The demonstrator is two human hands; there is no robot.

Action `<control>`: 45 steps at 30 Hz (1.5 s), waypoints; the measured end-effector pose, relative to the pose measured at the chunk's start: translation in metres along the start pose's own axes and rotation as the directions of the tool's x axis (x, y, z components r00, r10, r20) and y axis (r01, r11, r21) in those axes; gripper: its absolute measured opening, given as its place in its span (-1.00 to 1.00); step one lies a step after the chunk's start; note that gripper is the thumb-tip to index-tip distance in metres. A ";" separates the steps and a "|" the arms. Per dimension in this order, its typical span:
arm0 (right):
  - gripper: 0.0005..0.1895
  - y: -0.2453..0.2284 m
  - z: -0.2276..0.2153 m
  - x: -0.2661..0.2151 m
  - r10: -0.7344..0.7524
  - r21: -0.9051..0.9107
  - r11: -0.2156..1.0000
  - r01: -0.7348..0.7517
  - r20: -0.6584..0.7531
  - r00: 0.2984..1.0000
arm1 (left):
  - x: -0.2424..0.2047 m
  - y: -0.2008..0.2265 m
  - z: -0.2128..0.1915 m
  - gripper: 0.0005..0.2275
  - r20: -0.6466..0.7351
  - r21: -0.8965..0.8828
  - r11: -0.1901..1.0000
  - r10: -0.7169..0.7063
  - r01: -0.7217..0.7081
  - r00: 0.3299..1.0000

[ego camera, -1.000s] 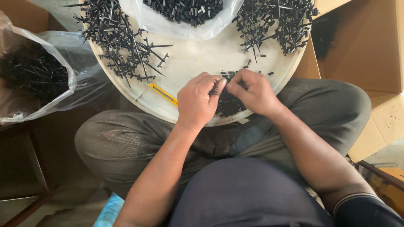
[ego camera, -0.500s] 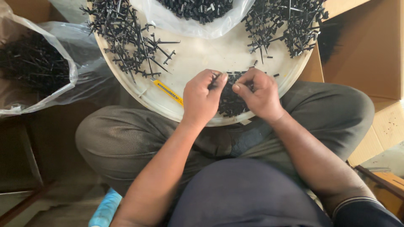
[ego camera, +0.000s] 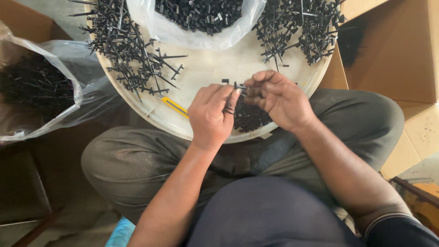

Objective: The person sits cross-legged on the floor and repeatedly picks up small black plastic fastener heads and metal nails from a white tray. They insert the nail into the head to assemble the fastener and place the completed unit into a plastic bag. The process is repeated continuously throughout the clip.

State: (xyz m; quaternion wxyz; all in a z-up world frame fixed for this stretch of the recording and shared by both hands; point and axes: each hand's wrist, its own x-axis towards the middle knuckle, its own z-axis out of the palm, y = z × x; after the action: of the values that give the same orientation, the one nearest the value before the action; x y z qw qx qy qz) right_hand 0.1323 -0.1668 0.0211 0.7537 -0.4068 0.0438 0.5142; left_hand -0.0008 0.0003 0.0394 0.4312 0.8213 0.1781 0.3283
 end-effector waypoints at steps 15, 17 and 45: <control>-0.43 -0.008 0.003 -0.007 -0.117 -0.023 0.992 0.122 0.159 0.980 | -0.011 -0.024 0.013 -0.87 -0.007 -0.240 0.925 -0.306 0.296 0.952; -0.40 -0.009 0.005 -0.007 -0.114 -0.039 0.992 0.123 0.181 0.977 | -0.012 -0.029 0.015 -0.86 -0.006 -0.331 0.862 -0.408 0.384 0.913; -0.74 0.003 -0.008 0.004 -0.124 -0.198 0.973 0.118 -0.021 0.992 | 0.002 -0.042 0.000 -0.86 0.014 -0.794 0.408 -0.730 0.452 0.683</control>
State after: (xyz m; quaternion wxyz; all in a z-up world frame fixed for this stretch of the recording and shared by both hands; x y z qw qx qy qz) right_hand 0.1339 -0.1688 0.0122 0.7390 -0.4896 -0.0194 0.4624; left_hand 0.0002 0.0255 0.0059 0.7774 0.3787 0.3810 0.3273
